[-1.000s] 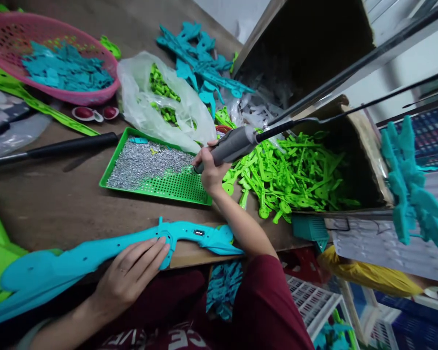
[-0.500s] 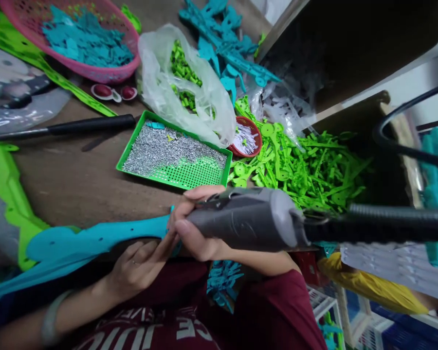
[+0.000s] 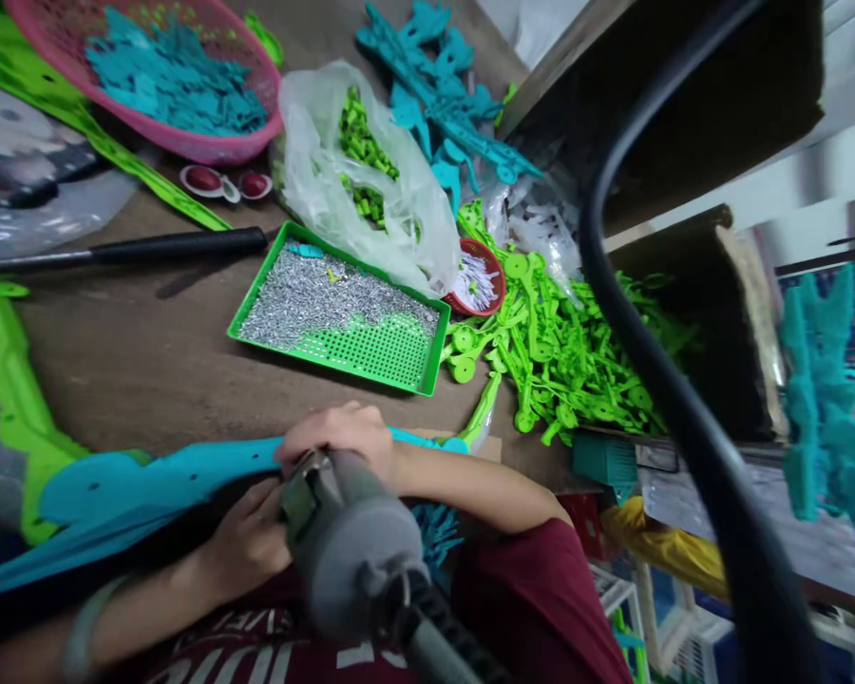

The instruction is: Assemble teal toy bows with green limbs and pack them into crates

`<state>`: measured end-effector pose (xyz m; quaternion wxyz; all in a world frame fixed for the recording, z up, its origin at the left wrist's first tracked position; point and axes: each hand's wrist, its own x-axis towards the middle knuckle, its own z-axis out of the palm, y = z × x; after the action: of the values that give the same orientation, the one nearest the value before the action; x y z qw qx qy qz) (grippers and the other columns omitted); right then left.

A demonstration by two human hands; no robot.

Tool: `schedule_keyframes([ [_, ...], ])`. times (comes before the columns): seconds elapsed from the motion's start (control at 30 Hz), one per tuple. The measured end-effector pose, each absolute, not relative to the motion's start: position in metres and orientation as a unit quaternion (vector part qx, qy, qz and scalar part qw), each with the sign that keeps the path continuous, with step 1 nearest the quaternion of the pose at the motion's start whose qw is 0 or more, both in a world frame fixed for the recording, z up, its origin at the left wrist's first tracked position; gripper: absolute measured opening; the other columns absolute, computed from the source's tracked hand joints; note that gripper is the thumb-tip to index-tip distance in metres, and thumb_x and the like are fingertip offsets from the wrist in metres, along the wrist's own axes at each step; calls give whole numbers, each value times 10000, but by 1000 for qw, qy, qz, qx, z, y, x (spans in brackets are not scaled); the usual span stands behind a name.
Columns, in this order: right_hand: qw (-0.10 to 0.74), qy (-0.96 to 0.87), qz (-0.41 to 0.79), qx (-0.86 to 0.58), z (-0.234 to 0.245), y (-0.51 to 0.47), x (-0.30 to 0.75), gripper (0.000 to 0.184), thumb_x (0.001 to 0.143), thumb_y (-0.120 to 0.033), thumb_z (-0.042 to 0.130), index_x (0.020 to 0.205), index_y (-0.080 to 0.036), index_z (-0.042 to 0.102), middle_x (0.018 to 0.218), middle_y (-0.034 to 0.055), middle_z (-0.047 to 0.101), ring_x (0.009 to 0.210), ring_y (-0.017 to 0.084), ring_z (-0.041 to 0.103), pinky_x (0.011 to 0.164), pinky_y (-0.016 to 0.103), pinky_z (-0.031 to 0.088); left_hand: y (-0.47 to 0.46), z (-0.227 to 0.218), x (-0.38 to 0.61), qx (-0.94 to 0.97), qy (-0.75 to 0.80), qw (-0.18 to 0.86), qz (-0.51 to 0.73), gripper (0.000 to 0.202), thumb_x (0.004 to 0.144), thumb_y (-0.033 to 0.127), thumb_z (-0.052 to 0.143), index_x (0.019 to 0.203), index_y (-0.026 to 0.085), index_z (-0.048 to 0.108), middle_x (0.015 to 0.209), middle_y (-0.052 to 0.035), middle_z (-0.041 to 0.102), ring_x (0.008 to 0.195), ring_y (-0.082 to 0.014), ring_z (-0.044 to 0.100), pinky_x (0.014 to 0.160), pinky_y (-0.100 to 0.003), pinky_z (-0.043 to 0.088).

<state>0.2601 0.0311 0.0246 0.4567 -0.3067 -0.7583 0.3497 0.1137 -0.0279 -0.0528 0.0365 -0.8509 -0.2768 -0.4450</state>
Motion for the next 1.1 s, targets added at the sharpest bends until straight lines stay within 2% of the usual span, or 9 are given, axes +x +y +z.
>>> schedule_keyframes([
  [0.13,547,-720,387,-180,58,82,287,269,864,-287,624,1126,-303,566,572,-97,569,480,114,601,481,229,554,-27,-51,112,-864,-292,92,-399,338,985,74,447,1160,108,734,1237,-88,711,994,-196,575,822,-364,406],
  [0.2,683,-626,297,-229,63,116,302,211,852,-235,592,1050,-300,562,551,-105,506,439,91,518,460,211,513,-26,-51,112,-862,-298,114,-393,332,1002,110,470,1231,118,710,1322,-76,677,1046,-188,567,834,-360,394],
  [0.27,736,-562,239,-291,56,143,312,186,823,-259,588,998,-283,529,527,-111,446,400,88,450,429,211,465,-25,-51,113,-859,-299,114,-399,338,1015,114,453,1236,120,710,1330,-72,675,1052,-183,567,838,-359,387],
  [0.47,712,-547,207,-388,31,163,316,282,805,-473,562,961,-267,448,526,-117,366,377,95,396,417,246,405,-24,-52,112,-863,-294,106,-397,349,1019,115,435,1198,148,732,1349,-60,664,1027,-176,575,842,-355,386],
  [0.6,699,-545,208,-413,30,160,314,297,816,-496,562,963,-276,428,545,-110,357,410,106,414,452,262,411,-23,-50,111,-872,-290,82,-387,344,1005,100,456,1230,140,714,1352,-61,663,1054,-183,581,842,-361,397],
  [0.8,674,-542,171,-473,44,163,310,388,859,-609,497,1035,-263,483,569,-96,336,447,114,445,507,278,455,-19,-47,111,-881,-277,20,-382,367,1003,72,428,1289,59,658,1393,-136,622,1298,-290,552,1041,-445,413],
  [0.9,680,-552,187,-445,71,121,303,270,912,-533,484,980,-277,537,577,-84,330,448,106,441,510,265,467,-17,-45,109,-883,-280,15,-376,355,976,114,537,1309,41,636,1408,-166,601,1347,-345,530,1094,-481,411],
  [0.97,662,-581,268,-391,88,74,298,124,915,-397,532,980,-299,571,573,-76,403,454,108,478,494,255,485,-16,-46,107,-888,-266,28,-375,371,953,125,592,1311,32,627,1411,-178,595,1352,-348,530,1103,-472,419],
  [1.1,570,-627,397,-352,89,-11,284,287,909,-338,575,1190,-350,515,570,-84,497,458,126,566,484,263,549,-15,-48,104,-895,-246,22,-371,375,967,83,532,1326,0,599,1417,-220,575,1366,-370,514,1082,-479,442],
])
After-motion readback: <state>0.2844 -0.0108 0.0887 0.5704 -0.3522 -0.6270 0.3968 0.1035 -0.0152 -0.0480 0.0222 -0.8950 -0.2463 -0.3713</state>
